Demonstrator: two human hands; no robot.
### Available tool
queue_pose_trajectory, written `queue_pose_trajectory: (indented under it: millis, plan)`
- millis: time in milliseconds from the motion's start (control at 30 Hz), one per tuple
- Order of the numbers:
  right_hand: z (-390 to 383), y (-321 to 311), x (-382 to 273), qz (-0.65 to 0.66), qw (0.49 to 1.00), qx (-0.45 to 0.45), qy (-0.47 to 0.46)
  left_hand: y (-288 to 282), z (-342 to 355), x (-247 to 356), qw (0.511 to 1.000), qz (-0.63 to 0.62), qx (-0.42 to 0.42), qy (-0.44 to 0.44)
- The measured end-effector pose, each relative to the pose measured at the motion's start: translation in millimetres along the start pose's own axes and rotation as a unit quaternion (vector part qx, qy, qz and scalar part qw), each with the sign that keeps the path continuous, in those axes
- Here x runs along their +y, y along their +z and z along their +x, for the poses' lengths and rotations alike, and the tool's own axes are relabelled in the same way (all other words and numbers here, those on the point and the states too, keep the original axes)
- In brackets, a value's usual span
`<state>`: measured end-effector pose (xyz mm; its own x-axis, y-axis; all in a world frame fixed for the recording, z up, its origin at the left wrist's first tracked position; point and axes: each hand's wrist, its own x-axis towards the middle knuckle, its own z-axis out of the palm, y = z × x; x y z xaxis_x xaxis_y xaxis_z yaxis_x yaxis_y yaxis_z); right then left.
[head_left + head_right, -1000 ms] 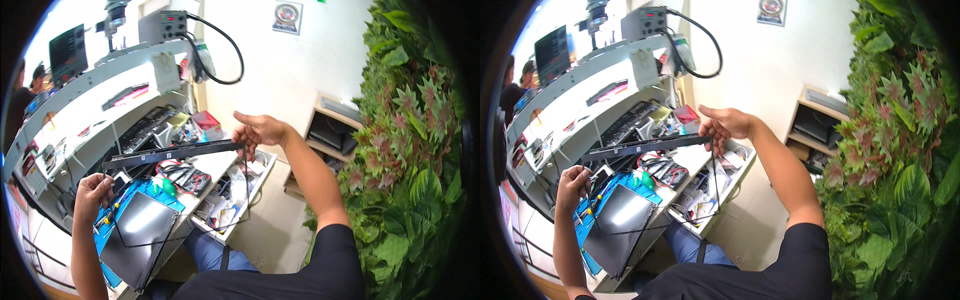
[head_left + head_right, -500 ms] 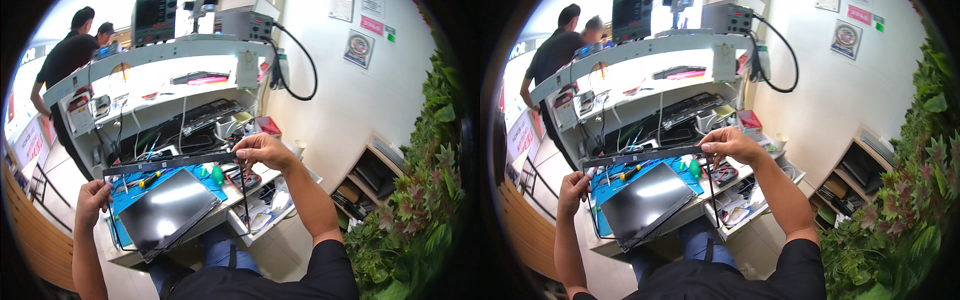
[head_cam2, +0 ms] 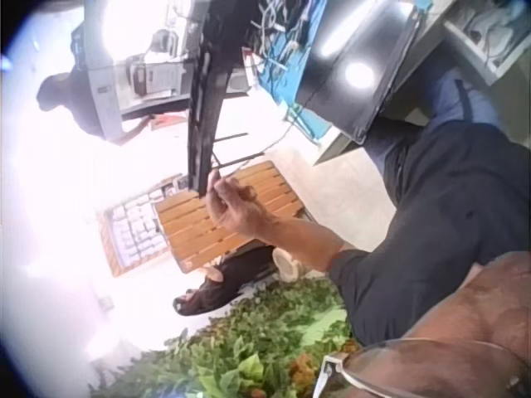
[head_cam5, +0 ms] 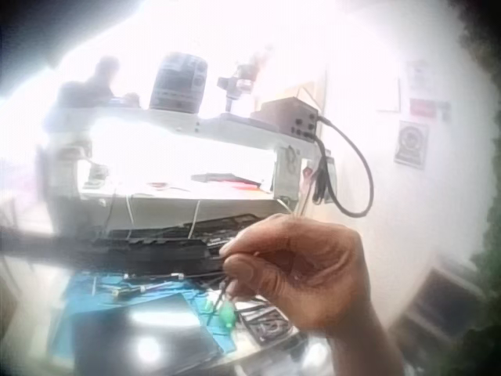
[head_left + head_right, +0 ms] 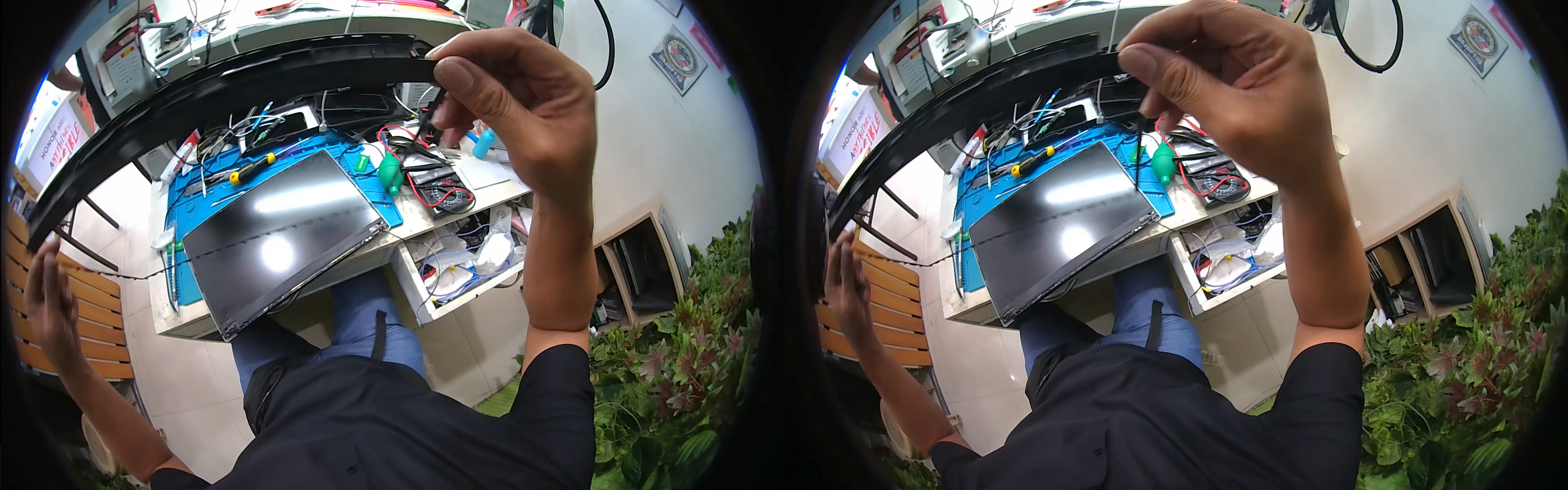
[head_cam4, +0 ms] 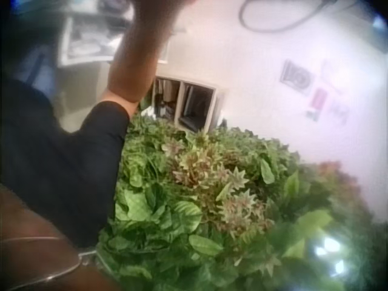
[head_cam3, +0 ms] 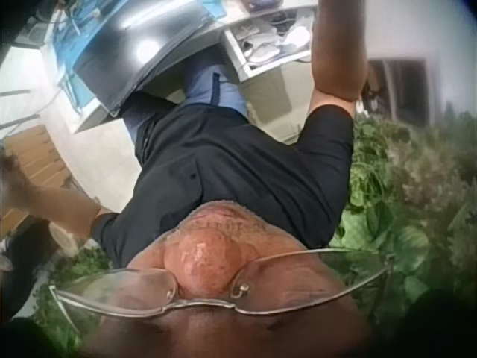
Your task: The person removes a bezel and screen from a laptop chassis using a tool and then handles the internal components by lifting the laptop body.
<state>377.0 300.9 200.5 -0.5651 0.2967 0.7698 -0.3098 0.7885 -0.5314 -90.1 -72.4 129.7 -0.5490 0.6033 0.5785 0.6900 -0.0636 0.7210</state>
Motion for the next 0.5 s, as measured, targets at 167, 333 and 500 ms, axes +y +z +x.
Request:
queue_pose_trajectory:
  millis: [167, 333, 500]
  plan:
    - [-12, -4, 17, -0.116, 0.977, -0.040, -0.175, -12, -52, -22, 0.983, -0.170, -0.066, 0.030]
    - [-66, 10, 68, -0.106, 0.990, 0.010, -0.091, 52, -99, -19, 0.969, -0.230, 0.004, -0.096]
    - [-106, 24, 128, -0.007, 0.997, 0.000, 0.075, 101, -121, -23, 0.986, -0.096, 0.000, -0.135]
